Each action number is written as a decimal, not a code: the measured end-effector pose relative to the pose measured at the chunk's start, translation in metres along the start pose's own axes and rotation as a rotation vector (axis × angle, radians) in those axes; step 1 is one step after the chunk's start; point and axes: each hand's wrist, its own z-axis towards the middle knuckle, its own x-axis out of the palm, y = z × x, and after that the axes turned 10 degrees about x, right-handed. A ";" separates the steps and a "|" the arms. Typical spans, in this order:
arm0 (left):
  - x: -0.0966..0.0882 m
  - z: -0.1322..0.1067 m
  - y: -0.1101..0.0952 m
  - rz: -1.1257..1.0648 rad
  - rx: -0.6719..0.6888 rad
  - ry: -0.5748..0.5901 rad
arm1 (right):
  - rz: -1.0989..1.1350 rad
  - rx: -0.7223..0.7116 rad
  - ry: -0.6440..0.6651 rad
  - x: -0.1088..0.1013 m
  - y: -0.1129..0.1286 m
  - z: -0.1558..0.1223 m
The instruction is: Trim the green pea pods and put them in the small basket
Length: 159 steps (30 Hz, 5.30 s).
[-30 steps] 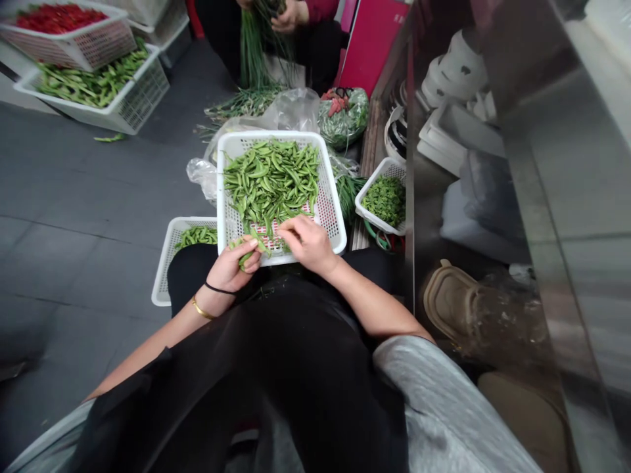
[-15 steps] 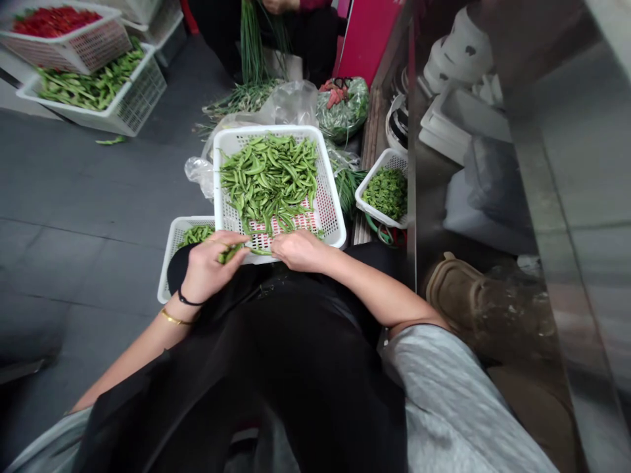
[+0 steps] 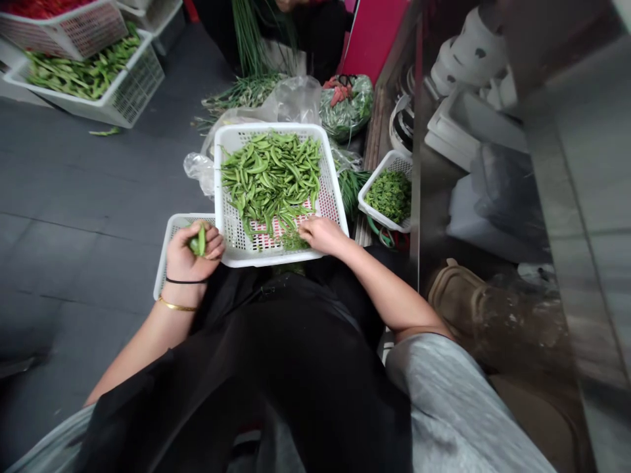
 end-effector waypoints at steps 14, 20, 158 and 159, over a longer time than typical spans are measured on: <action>-0.014 0.000 0.011 -0.074 -0.236 0.056 | -0.232 -0.288 0.083 0.054 0.039 0.113; -0.002 0.004 0.049 0.089 -0.342 -0.022 | 0.301 -0.343 -0.294 0.029 0.028 0.044; -0.007 0.013 0.030 0.024 -0.300 0.111 | -0.015 0.360 0.098 0.045 -0.006 0.151; -0.007 0.012 0.030 0.044 -0.298 0.116 | -0.014 0.358 0.092 0.045 -0.007 0.149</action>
